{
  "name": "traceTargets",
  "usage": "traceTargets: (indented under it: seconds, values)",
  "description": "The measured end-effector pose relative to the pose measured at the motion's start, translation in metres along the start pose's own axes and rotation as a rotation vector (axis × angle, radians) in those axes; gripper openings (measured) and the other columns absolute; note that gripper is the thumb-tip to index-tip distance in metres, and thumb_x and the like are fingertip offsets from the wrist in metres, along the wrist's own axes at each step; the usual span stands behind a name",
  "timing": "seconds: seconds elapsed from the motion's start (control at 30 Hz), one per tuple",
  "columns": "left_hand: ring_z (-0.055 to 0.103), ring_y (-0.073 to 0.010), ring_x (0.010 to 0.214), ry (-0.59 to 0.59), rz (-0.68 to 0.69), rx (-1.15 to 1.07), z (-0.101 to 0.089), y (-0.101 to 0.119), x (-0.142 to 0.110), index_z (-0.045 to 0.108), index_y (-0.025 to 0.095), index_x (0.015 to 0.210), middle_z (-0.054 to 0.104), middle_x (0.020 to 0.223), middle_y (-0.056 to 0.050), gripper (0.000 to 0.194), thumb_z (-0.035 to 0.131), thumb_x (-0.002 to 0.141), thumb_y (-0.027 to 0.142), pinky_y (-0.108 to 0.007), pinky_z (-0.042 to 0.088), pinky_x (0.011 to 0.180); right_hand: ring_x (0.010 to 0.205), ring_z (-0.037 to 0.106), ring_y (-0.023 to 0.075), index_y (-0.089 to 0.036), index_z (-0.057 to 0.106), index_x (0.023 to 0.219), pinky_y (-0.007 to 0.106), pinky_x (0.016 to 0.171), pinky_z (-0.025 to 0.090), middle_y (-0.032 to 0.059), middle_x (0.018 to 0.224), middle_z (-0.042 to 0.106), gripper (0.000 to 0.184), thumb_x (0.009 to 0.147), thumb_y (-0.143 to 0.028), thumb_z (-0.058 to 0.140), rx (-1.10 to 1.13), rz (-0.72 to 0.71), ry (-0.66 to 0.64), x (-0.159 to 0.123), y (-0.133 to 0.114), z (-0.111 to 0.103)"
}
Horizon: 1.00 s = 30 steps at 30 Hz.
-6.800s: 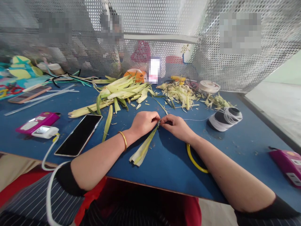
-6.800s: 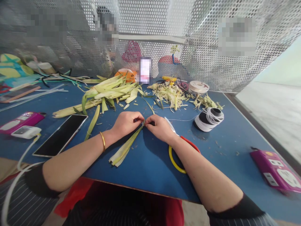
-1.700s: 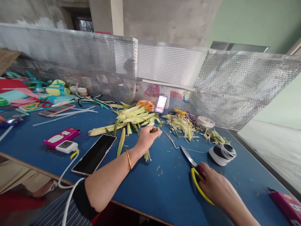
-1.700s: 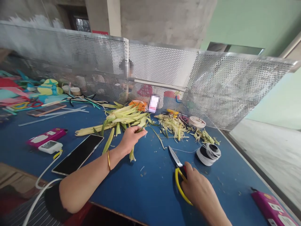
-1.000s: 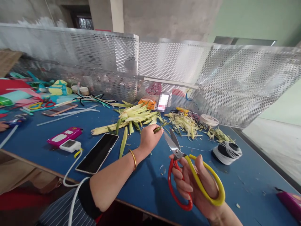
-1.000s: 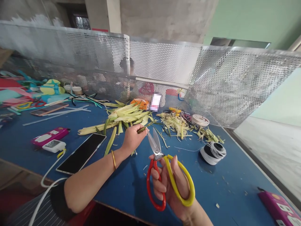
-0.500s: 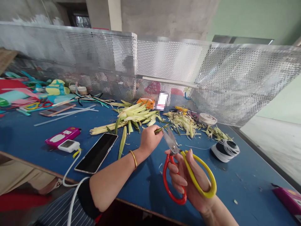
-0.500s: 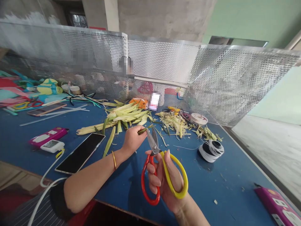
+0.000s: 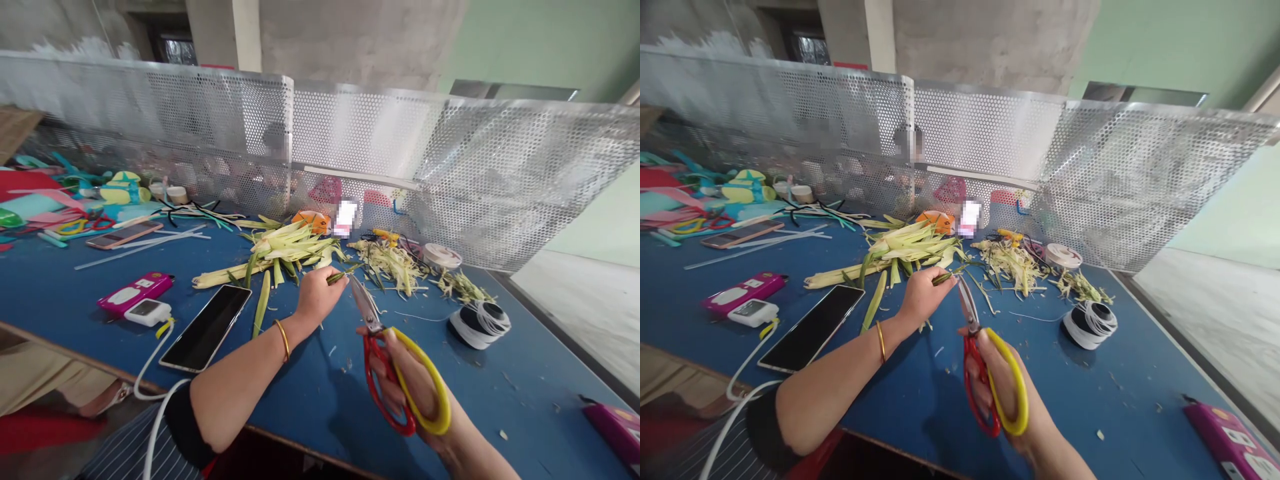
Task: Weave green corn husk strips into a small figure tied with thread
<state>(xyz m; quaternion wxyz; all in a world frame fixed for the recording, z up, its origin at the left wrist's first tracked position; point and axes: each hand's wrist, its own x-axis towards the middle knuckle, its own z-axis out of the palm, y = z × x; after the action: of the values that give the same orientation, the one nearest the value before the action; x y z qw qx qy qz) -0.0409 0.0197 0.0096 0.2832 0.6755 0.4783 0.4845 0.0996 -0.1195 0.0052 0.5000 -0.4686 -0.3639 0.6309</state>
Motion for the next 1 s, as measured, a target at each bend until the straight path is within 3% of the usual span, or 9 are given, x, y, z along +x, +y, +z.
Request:
traceTargets:
  seconds: [0.17, 0.27, 0.37, 0.47, 0.57, 0.67, 0.8, 0.9, 1.0]
  values:
    - [0.048, -0.0117, 0.061, 0.019, -0.047, -0.032, -0.009, 0.000, 0.010, 0.061, 0.016, 0.060, 0.057, 0.060, 0.001, 0.017, 0.063, 0.073, 0.027, -0.024, 0.033, 0.058, 0.035, 0.037, 0.0073, -0.020, 0.058, 0.119, 0.020, 0.034, 0.030, -0.0069, 0.056, 0.047, 0.063, 0.076, -0.066, 0.061, -0.572, -0.071, 0.079, 0.009, -0.001, -0.032]
    - [0.043, -0.0096, 0.056, -0.015, -0.150, -0.191, -0.010, 0.001, 0.011, 0.061, 0.016, 0.061, 0.052, 0.057, 0.002, 0.014, 0.066, 0.070, 0.025, -0.023, 0.030, 0.055, 0.054, 0.056, 0.0158, -0.024, 0.062, 0.119, 0.025, 0.050, 0.040, -0.0009, 0.066, 0.061, 0.047, 0.080, -0.050, 0.063, -1.167, -0.196, 0.168, 0.013, -0.003, -0.049]
    - [0.026, -0.0061, 0.045, -0.153, -0.404, -0.483, -0.009, 0.005, 0.008, 0.056, 0.017, 0.065, 0.035, 0.048, 0.008, 0.016, 0.069, 0.068, 0.026, -0.022, 0.019, 0.046, 0.072, 0.065, 0.0222, -0.024, 0.061, 0.123, 0.028, 0.059, 0.042, 0.0052, 0.085, 0.069, 0.041, 0.084, -0.029, 0.056, -1.665, -0.234, 0.238, 0.014, -0.007, -0.056]
    - [0.014, -0.0038, 0.043, -0.337, -0.603, -0.733, -0.007, 0.009, 0.003, 0.046, 0.019, 0.062, 0.023, 0.048, 0.012, 0.027, 0.073, 0.066, 0.024, -0.022, 0.009, 0.044, 0.083, 0.067, 0.0264, -0.020, 0.067, 0.113, 0.030, 0.064, 0.042, 0.0103, 0.095, 0.068, 0.034, 0.081, -0.020, 0.056, -1.876, -0.221, 0.192, 0.018, -0.017, -0.054]
    - [0.013, -0.0026, 0.043, -0.414, -0.670, -0.825, -0.003, 0.010, -0.001, 0.040, 0.020, 0.060, 0.023, 0.049, 0.013, 0.037, 0.078, 0.062, 0.024, -0.022, 0.006, 0.043, 0.080, 0.065, 0.0242, -0.020, 0.072, 0.093, 0.030, 0.064, 0.041, 0.0096, 0.091, 0.068, 0.020, 0.083, -0.028, 0.055, -1.738, -0.278, 0.174, 0.033, -0.034, -0.043]
    - [0.013, -0.0025, 0.043, -0.442, -0.659, -0.845, 0.001, 0.008, -0.005, 0.045, 0.018, 0.063, 0.023, 0.048, 0.013, 0.037, 0.080, 0.060, 0.026, -0.022, 0.005, 0.043, 0.061, 0.058, 0.0164, -0.020, 0.069, 0.095, 0.027, 0.058, 0.040, 0.0022, 0.071, 0.065, 0.033, 0.086, -0.047, 0.052, -1.159, -0.311, 0.111, 0.061, -0.043, -0.027]
    - [0.015, -0.0020, 0.043, -0.453, -0.656, -0.830, 0.004, 0.006, -0.008, 0.049, 0.017, 0.065, 0.028, 0.048, 0.012, 0.037, 0.082, 0.058, 0.031, -0.023, 0.004, 0.045, 0.042, 0.038, 0.0095, -0.020, 0.055, 0.060, 0.024, 0.046, 0.029, -0.0062, 0.045, 0.044, 0.038, 0.071, -0.055, 0.065, -0.706, -0.265, -0.014, 0.093, -0.033, -0.009]
    - [0.016, -0.0019, 0.043, -0.439, -0.669, -0.838, 0.005, 0.005, -0.008, 0.049, 0.017, 0.065, 0.027, 0.049, 0.012, 0.040, 0.084, 0.055, 0.035, -0.023, 0.005, 0.045, 0.042, 0.036, 0.0079, -0.019, 0.054, 0.057, 0.023, 0.046, 0.027, -0.0065, 0.043, 0.043, 0.041, 0.069, -0.055, 0.069, -0.538, -0.269, -0.048, 0.101, -0.026, -0.012]
    - [0.015, -0.0021, 0.043, -0.470, -0.706, -0.871, 0.006, 0.004, -0.008, 0.053, 0.015, 0.068, 0.024, 0.050, 0.012, 0.037, 0.083, 0.059, 0.036, -0.022, 0.006, 0.044, 0.043, 0.038, 0.0081, -0.016, 0.061, 0.064, 0.023, 0.047, 0.029, -0.0056, 0.045, 0.045, 0.040, 0.069, -0.055, 0.071, -0.455, -0.267, 0.003, 0.105, -0.029, -0.033]
